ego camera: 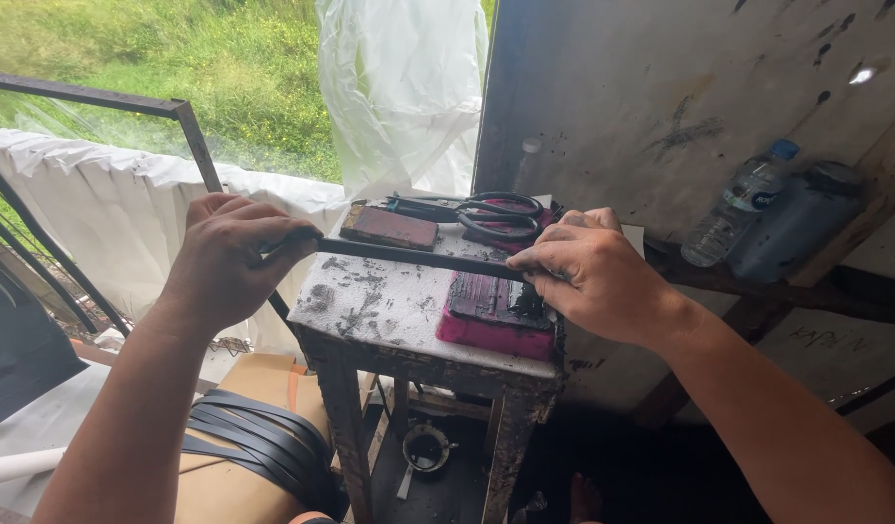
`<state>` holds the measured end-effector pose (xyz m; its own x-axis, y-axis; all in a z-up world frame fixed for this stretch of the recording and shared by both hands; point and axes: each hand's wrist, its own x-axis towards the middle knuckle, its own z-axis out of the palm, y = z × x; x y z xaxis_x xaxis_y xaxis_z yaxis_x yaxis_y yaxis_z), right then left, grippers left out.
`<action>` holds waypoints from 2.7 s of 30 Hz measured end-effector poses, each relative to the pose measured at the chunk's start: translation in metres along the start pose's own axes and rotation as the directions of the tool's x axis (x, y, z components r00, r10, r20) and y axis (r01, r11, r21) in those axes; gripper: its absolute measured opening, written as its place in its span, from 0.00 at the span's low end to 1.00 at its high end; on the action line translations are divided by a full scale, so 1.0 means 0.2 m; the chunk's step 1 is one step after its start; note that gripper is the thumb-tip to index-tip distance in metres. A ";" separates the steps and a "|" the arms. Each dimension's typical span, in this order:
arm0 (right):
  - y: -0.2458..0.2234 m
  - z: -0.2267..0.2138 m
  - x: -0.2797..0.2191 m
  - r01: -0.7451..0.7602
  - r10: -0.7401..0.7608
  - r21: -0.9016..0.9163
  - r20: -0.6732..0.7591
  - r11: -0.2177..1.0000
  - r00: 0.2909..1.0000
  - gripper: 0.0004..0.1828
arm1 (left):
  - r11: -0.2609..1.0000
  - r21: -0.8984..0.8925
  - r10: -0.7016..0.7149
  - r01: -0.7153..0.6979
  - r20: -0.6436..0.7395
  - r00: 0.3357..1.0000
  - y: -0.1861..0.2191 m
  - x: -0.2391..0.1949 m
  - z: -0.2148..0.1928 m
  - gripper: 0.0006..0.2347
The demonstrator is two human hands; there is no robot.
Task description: Applying edge paint to leather strips using a roller applicator and hanging them on a line to dry.
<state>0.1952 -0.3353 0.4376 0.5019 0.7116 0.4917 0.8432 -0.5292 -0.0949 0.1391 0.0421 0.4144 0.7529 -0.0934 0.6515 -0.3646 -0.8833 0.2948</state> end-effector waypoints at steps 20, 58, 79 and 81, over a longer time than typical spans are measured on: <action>0.06 -0.05 0.00 -0.221 0.184 0.276 0.155 0.936 0.971 0.13 | 0.997 -0.077 -0.014 0.025 0.140 0.990 -0.05 0.01 0.07 0.07; 0.15 -0.04 -0.24 0.043 -0.044 -0.014 -0.103 0.999 0.994 0.10 | 0.976 0.087 0.187 -0.201 0.147 0.971 0.08 0.09 0.19 0.04; 0.40 -0.21 -0.69 -0.219 0.203 -0.076 -0.181 0.973 0.962 0.12 | 0.854 -0.009 0.509 -0.520 0.220 0.832 0.47 0.28 0.37 0.07; 0.40 -0.24 -0.73 -0.245 0.230 -0.068 -0.176 0.967 0.957 0.13 | 0.866 -0.028 0.491 -0.499 0.234 0.839 0.51 0.29 0.39 0.05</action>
<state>0.1811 -0.5033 0.3998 0.6408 0.4780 0.6007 0.6791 -0.7179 -0.1532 0.1882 -0.0900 0.4273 0.5809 -0.6196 0.5279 -0.7069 -0.7055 -0.0503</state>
